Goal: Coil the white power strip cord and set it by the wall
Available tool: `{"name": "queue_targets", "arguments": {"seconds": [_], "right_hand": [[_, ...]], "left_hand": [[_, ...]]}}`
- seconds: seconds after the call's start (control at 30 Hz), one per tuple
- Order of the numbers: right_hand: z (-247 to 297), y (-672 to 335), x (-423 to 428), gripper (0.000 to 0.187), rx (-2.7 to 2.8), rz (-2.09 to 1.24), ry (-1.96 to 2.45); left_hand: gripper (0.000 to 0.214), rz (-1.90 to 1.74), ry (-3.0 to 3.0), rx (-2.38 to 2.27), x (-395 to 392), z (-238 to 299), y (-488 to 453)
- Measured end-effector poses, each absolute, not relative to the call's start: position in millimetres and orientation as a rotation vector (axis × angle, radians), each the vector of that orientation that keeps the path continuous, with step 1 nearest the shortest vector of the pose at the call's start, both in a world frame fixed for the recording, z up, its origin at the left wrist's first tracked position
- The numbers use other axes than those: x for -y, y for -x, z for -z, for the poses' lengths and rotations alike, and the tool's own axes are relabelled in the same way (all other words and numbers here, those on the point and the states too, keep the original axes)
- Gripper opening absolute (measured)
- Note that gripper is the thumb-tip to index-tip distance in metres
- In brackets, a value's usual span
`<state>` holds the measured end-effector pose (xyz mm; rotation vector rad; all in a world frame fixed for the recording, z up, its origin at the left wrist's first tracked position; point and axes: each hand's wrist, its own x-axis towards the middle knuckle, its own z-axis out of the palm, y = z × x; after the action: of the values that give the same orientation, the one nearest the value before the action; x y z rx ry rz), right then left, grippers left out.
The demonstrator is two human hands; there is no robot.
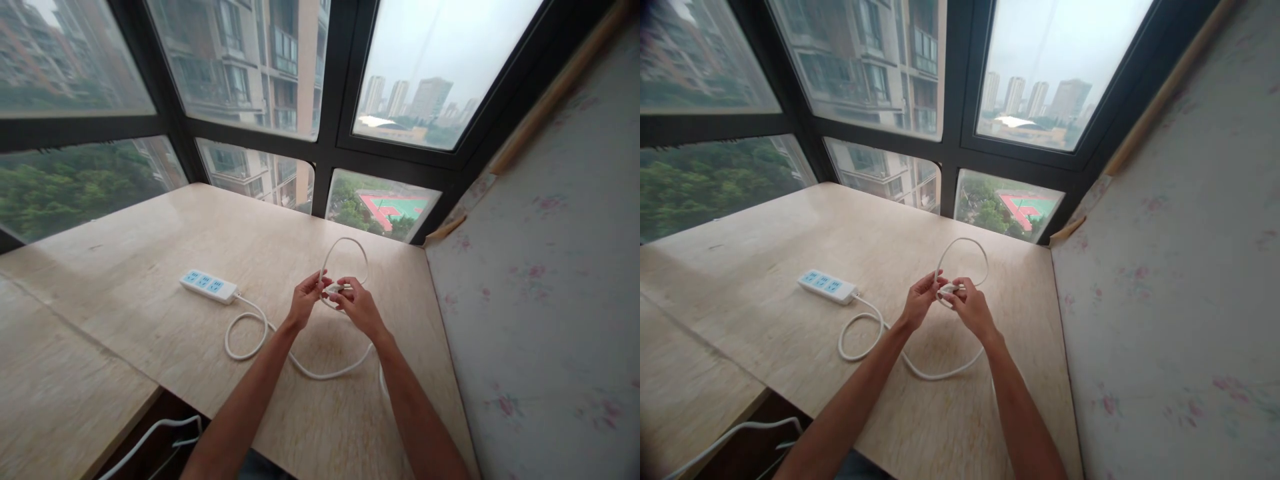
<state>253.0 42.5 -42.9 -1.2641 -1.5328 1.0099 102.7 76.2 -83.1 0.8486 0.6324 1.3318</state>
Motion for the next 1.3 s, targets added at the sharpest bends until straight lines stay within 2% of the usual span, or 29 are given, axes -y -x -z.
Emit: {"name": "queue_targets", "arguments": {"seconds": [0.2, 0.47, 0.63, 0.83, 0.97, 1.1, 1.2, 1.3], "right_hand": [[40.9, -235.2, -43.1, 0.034, 1.356, -0.734, 1.364], [41.4, -228.6, -47.8, 0.033, 1.359, -0.342, 1.583], [33.4, -238.8, -47.4, 0.037, 1.459, -0.451, 1.520], [15.3, -255.9, -43.0, 0.027, 1.596, -0.734, 1.264], [15.8, -264.5, -44.2, 0.025, 1.613, -0.691, 1.298], [19.1, -277.8, -49.4, 0.024, 1.546, -0.504, 1.370], [21.0, -288.2, -53.2, 0.032, 1.540, -0.384, 1.393], [25.4, -291.6, -55.7, 0.051, 1.570, -0.458, 1.338]], "left_hand": [[0.038, -1.340, -0.655, -0.442, -81.9, 74.9, -127.2], [0.052, -1.345, -0.698, -0.394, -84.7, 66.9, -145.3], [0.052, -1.394, -0.738, -0.392, -83.5, 59.9, -145.6], [0.051, -1.496, -0.619, -0.393, -82.0, 47.1, -138.7], [0.050, -1.495, -0.540, -0.450, -82.8, 40.2, -133.9], [0.037, -1.428, -0.478, -0.455, -86.5, 35.2, -117.1], [0.033, -1.295, -0.458, -0.433, -89.4, 35.7, -98.6], [0.038, -1.183, -0.455, -0.407, -90.2, 38.8, -83.4]]}}
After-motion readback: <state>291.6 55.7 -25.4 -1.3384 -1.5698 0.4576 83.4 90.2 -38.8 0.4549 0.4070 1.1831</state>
